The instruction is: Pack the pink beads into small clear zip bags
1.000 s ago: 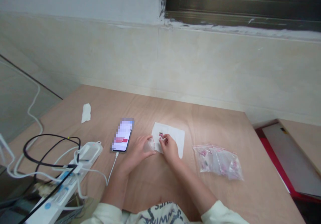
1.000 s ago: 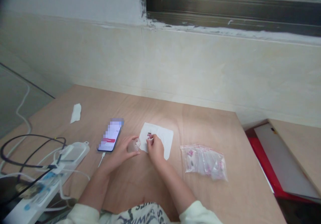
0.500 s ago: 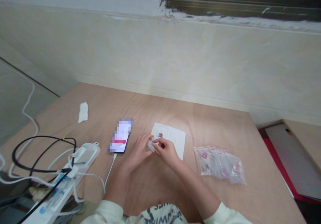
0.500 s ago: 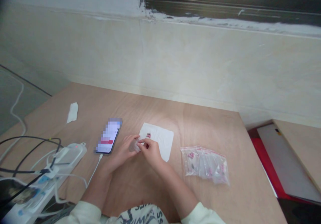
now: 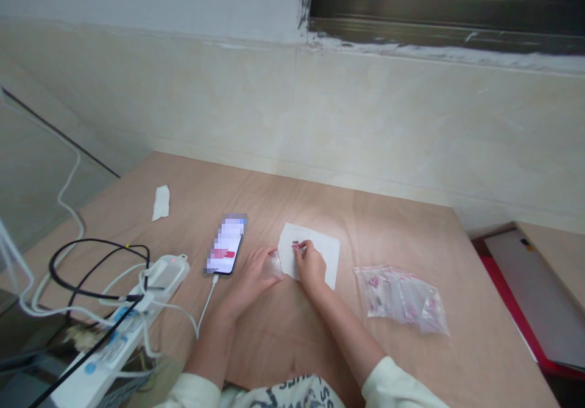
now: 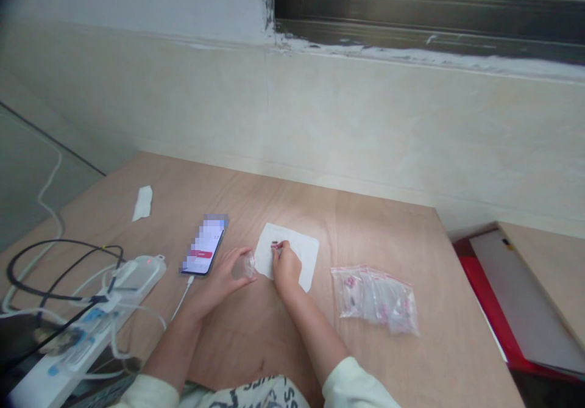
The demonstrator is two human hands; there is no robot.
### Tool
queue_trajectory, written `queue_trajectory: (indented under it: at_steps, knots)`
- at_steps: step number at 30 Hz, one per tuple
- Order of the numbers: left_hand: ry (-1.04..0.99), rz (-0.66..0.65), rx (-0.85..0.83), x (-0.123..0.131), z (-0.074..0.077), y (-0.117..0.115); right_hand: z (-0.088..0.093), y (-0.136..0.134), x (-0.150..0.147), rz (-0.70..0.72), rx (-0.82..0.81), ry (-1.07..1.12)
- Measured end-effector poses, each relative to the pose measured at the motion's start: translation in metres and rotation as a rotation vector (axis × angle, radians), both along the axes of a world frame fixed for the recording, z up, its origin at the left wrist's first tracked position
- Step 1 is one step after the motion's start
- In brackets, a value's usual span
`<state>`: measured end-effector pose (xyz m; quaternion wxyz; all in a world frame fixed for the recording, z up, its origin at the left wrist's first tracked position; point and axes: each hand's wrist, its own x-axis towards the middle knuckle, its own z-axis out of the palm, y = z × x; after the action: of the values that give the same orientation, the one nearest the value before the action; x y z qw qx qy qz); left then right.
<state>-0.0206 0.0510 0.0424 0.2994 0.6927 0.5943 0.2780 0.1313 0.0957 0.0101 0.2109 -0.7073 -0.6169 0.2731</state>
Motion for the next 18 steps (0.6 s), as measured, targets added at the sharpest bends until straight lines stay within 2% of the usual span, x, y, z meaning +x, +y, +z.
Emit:
queue_trajectory:
  at_steps: [4, 8, 10, 12, 14, 18]
  knots:
    - [0.016, 0.016, 0.012, -0.003, -0.008, -0.003, 0.007, -0.006, 0.0, 0.015, 0.045, 0.171]
    - [0.016, 0.031, -0.003, 0.002, -0.013, 0.0, 0.016, -0.017, -0.001, 0.25, -0.027, 0.518]
    - [0.016, 0.035, 0.0, 0.004, -0.012, 0.001, 0.017, -0.017, 0.0, 0.28, -0.075, 0.595]
    - [0.012, 0.03, 0.003, 0.005, -0.009, 0.003, 0.014, -0.012, 0.004, 0.185, -0.041, 0.556]
    - [0.006, 0.021, -0.009, 0.006, -0.004, 0.006, 0.01, -0.003, 0.009, 0.085, 0.021, 0.429]
    - [0.004, 0.028, -0.049, 0.006, 0.004, 0.011, 0.001, 0.012, 0.016, 0.103, 0.029, 0.207]
